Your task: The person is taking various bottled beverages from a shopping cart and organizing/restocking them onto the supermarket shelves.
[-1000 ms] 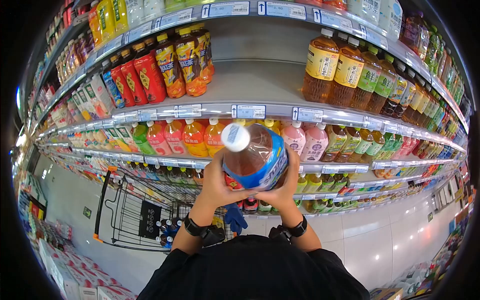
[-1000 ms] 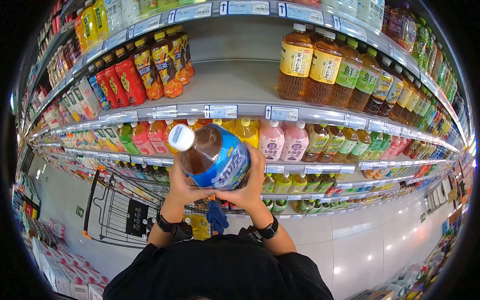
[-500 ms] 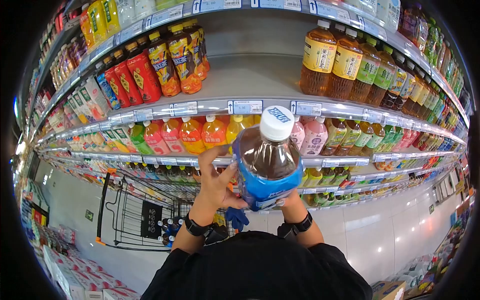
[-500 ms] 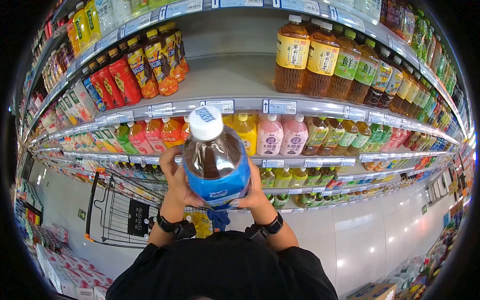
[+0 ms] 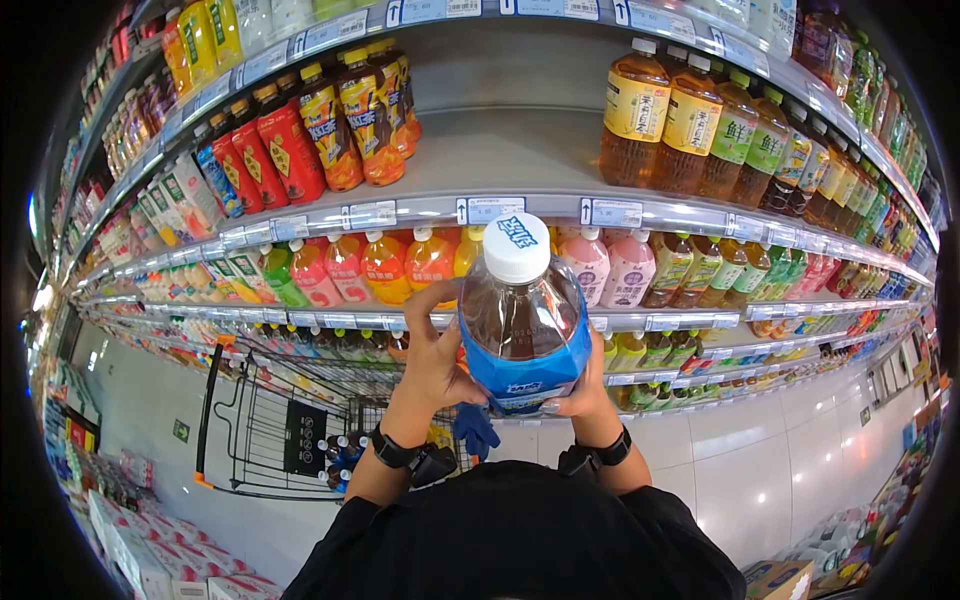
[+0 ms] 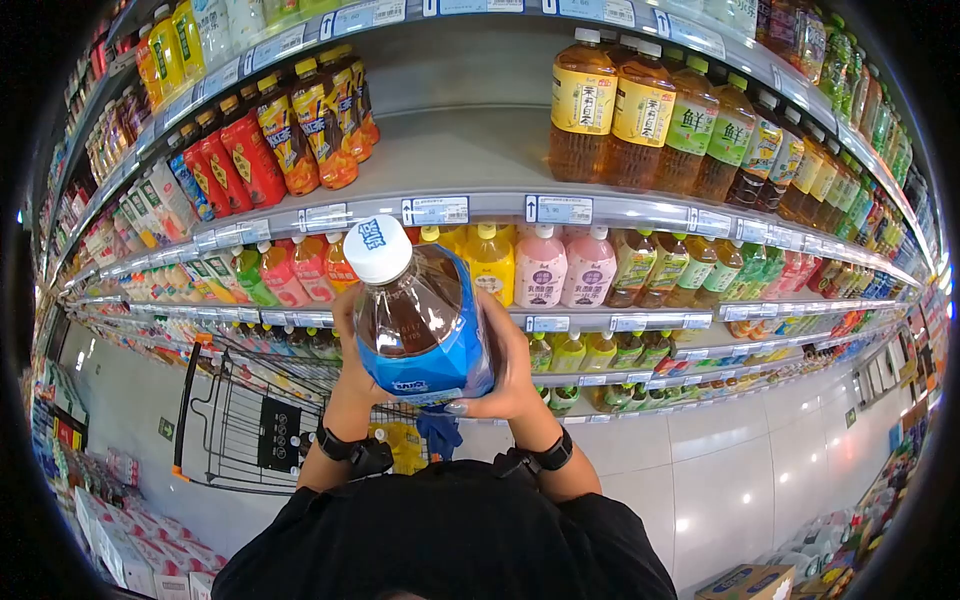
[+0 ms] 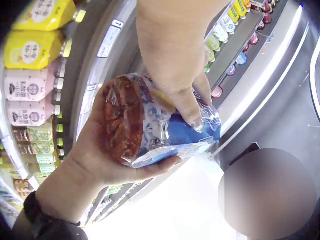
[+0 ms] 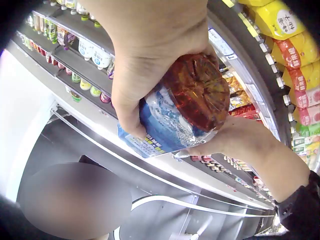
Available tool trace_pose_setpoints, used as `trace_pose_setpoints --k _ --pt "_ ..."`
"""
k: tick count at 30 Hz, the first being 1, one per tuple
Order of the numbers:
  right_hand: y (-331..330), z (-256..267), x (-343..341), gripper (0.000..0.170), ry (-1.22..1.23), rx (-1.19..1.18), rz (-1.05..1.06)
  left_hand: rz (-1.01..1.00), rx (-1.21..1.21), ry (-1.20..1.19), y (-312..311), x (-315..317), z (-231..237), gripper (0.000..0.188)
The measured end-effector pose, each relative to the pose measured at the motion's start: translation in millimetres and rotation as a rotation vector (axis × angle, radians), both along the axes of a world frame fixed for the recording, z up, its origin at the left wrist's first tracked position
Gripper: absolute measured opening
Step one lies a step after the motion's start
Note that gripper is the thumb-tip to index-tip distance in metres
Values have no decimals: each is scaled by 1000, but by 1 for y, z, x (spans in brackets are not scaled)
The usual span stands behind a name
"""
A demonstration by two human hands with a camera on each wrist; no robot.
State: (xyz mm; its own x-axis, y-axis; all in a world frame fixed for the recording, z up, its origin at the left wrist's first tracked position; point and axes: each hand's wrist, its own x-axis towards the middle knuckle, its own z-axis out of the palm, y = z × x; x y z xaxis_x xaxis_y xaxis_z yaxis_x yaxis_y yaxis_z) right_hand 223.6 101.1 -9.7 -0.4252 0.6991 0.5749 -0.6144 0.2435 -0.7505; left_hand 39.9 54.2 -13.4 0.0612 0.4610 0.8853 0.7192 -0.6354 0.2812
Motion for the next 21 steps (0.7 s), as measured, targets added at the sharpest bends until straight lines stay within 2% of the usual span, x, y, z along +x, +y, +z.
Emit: trace_pose_setpoints --k 4,7,9,11,12,13,16,17,19,20,21 --pt "4 -2 1 113 -3 30 8 -64 -27 -42 1 2 1 87" --pt "8 -7 0 110 -10 133 -106 -97 23 -62 4 3 1 86" --pt "6 -9 0 106 -85 267 -402 -116 134 -73 8 1 1 83" --pt "7 -19 0 101 -109 468 -763 -173 -112 -221 -6 3 -7 76" --pt "9 -25 -3 100 -70 428 -794 -198 -230 -300 -10 4 -10 73" --pt "10 -30 -5 99 -32 387 -823 -236 -149 -214 -4 2 -10 64" --pt "7 -47 -5 100 -68 313 -970 -302 -233 -206 3 14 -16 64" --pt "6 -50 -5 101 -80 300 -1023 -377 -292 -246 8 16 -22 71" --pt "7 -50 -5 104 -101 282 -1074 -416 -372 -292 7 31 -18 78" --pt "7 -50 -6 105 -133 313 -1165 -437 -412 -313 7 36 -15 81" --pt "7 -52 -8 105 -165 344 -1256 -387 -488 -193 8 37 -13 98"
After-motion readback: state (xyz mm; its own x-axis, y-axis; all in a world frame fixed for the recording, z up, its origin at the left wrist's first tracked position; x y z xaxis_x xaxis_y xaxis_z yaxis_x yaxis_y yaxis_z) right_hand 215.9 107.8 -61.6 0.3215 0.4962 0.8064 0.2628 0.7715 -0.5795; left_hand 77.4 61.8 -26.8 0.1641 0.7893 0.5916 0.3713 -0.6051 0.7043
